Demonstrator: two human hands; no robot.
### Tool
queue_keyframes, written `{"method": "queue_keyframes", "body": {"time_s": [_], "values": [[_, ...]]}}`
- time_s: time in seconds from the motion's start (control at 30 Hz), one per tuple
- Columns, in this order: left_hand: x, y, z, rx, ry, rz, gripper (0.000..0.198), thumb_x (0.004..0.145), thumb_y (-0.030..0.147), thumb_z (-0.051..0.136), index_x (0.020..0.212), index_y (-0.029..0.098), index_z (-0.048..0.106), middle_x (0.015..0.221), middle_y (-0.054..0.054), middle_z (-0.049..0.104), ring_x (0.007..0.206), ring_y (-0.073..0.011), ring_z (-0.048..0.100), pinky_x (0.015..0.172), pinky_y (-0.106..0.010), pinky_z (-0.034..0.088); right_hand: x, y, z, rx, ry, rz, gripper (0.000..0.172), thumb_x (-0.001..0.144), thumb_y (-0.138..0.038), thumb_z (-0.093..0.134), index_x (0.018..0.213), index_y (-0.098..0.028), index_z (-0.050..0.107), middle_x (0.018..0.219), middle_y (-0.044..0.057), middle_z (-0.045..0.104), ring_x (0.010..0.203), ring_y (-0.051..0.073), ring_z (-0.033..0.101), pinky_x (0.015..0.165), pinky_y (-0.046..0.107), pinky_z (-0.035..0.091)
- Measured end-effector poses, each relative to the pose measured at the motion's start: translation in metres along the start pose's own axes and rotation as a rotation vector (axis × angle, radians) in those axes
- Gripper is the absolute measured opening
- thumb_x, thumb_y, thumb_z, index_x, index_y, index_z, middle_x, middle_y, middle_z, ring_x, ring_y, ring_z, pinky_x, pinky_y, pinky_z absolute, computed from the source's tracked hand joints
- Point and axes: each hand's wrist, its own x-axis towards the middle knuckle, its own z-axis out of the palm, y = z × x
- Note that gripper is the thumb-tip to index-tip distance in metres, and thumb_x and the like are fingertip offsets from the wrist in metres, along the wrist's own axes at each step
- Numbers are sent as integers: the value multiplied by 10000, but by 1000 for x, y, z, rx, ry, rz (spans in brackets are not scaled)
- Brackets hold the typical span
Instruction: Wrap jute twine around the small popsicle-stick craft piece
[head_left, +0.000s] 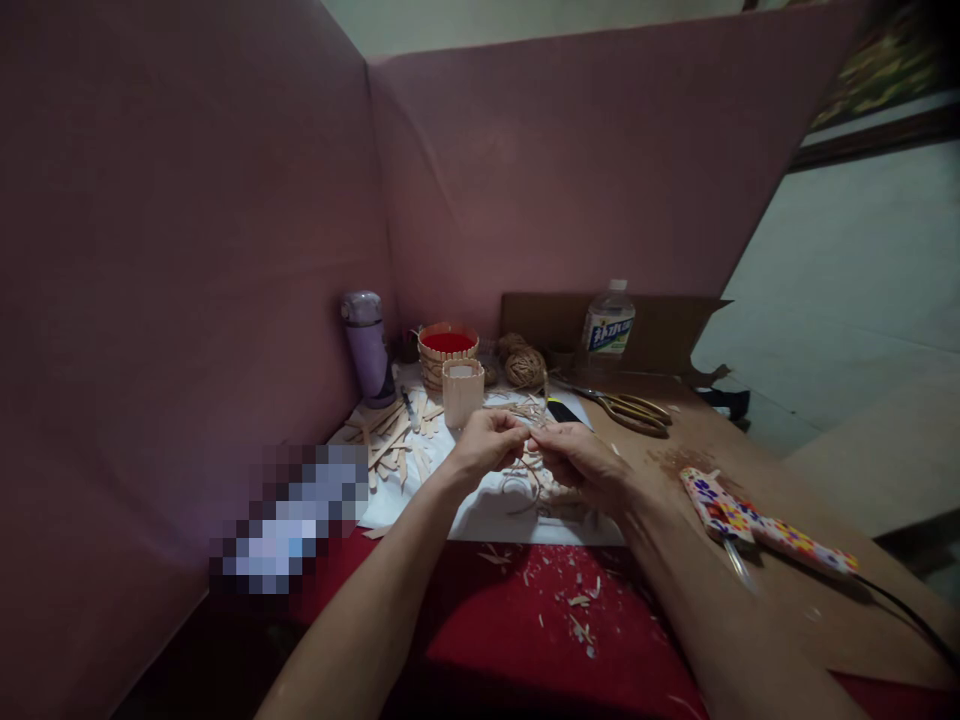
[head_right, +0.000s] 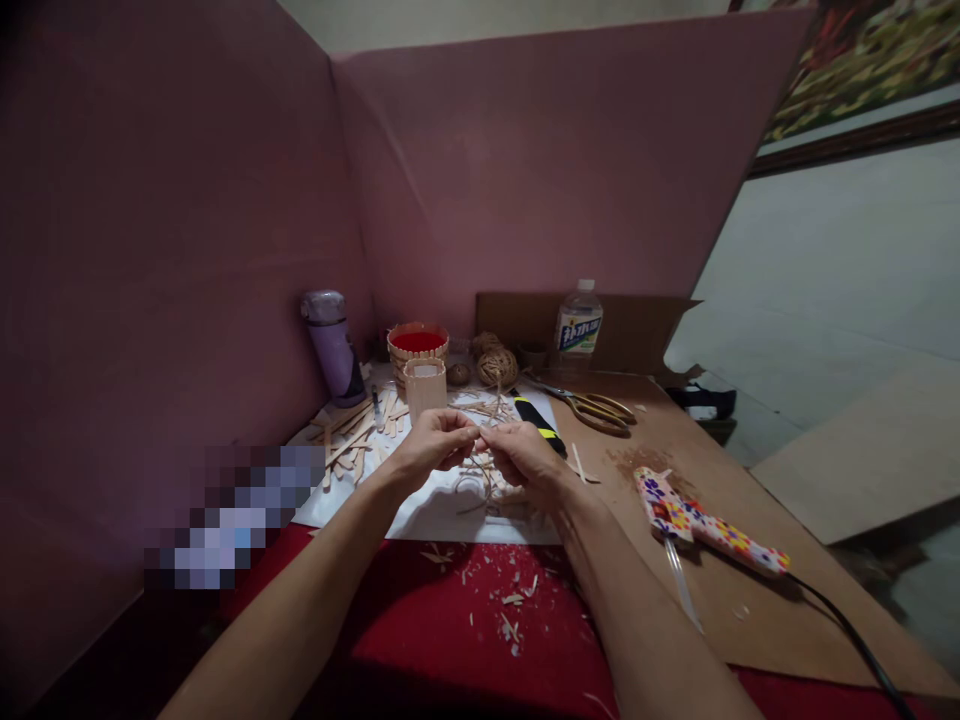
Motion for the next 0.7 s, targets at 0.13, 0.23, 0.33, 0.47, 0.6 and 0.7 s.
{"method": "queue_keyframes", "body": {"time_s": [0.13, 0.23, 0.33, 0.47, 0.6, 0.7], "values": [[5, -9, 0, 167, 81, 46, 136, 649, 241, 537, 589, 123, 510, 432, 36, 459, 357, -32, 348, 365, -170, 226, -1, 0, -1, 59, -33, 91, 257, 676, -370, 576, 587, -157, 462, 385, -104, 217, 344, 25, 92, 331, 190, 53], [9, -15, -1, 277, 94, 115, 118, 653, 208, 512, 572, 122, 513, 455, 36, 471, 386, -30, 368, 391, -163, 252, -1, 0, 0, 89, -40, 147, 254, 663, -347, 581, 567, -161, 437, 394, -106, 208, 352, 25, 92, 332, 185, 56], [10, -16, -1, 290, 56, 119, 126, 667, 208, 497, 580, 120, 520, 452, 36, 474, 377, -30, 362, 390, -167, 252, 1, 0, 0, 134, -35, 164, 231, 650, -315, 584, 572, -162, 429, 407, -102, 227, 356, 25, 111, 335, 183, 66], [6, -7, 2, 210, 53, 46, 115, 664, 215, 508, 595, 124, 510, 425, 46, 452, 348, -33, 343, 364, -174, 229, 3, 2, -2, 197, -17, 210, 206, 654, -294, 565, 576, -162, 427, 408, -97, 241, 355, 24, 136, 344, 183, 76], [1, 1, 3, 129, 36, -1, 137, 659, 237, 539, 591, 124, 502, 410, 51, 429, 339, -28, 323, 352, -171, 201, 3, 2, -4, 239, -38, 218, 205, 663, -290, 556, 574, -161, 423, 410, -97, 228, 356, 23, 132, 349, 181, 74], [1, 4, 1, 104, -4, 3, 183, 658, 279, 567, 599, 112, 523, 401, 51, 417, 333, -21, 303, 351, -170, 186, 3, 1, -5, 262, -54, 203, 213, 664, -294, 567, 582, -157, 427, 416, -101, 212, 358, 21, 114, 348, 178, 61]]}}
